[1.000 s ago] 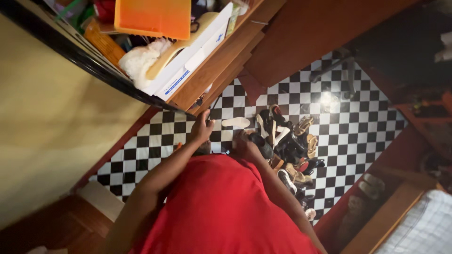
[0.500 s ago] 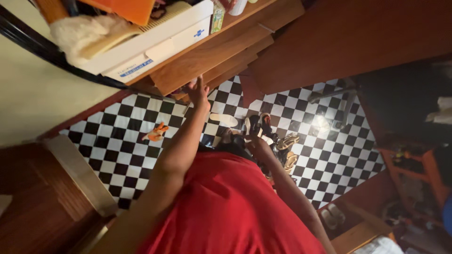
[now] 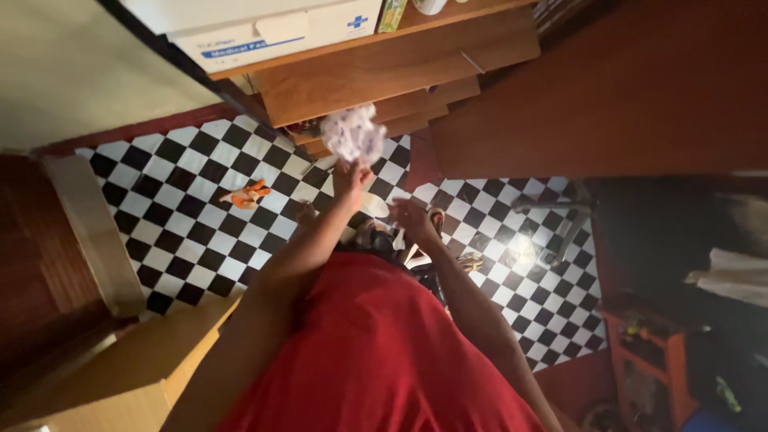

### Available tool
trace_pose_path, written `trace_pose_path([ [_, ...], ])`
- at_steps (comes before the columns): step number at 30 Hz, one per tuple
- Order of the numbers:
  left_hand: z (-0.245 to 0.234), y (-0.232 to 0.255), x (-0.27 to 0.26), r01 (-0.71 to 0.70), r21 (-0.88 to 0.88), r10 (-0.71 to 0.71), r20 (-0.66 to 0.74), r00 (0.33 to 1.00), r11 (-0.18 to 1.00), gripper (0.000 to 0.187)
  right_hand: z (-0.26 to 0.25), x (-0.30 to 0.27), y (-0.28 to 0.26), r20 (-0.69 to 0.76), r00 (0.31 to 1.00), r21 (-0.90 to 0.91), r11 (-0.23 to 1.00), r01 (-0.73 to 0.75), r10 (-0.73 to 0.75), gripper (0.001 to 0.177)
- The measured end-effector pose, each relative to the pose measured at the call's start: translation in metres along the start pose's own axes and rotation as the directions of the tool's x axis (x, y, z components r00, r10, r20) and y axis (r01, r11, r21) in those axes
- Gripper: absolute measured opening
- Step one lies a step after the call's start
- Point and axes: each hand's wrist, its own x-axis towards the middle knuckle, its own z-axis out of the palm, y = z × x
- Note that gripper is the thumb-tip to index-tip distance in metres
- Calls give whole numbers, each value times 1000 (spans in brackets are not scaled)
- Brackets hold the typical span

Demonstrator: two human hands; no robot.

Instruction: The person picks up several shoes from a pile on the floor, wipes them with a cloth, and places them onto a wooden shelf one by one.

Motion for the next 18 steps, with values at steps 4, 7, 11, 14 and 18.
trace_pose_path([
  [4,-20,-23,-26,53,48,-57,92,994,997,45,2,32,-22,132,939,857,439,-269,318,52],
  [7,-24,-25,-25,153,211,-182,127,975,965,46,-11,50,-39,154,934,940,245,-239,322,54],
  [11,-29,-26,-29,145,481,-266,194,944,864,47,-29,60,-25,57,997,-186,982,-33,45,32],
  [14,-31,-23,-28,-124,881,-359,310,880,456,48,-30,48,-19,-89,978,589,802,-100,187,41],
  [18,-18,29,8,-552,816,199,577,792,-172,50,-34,50,0,-273,827,347,852,-392,492,36],
])
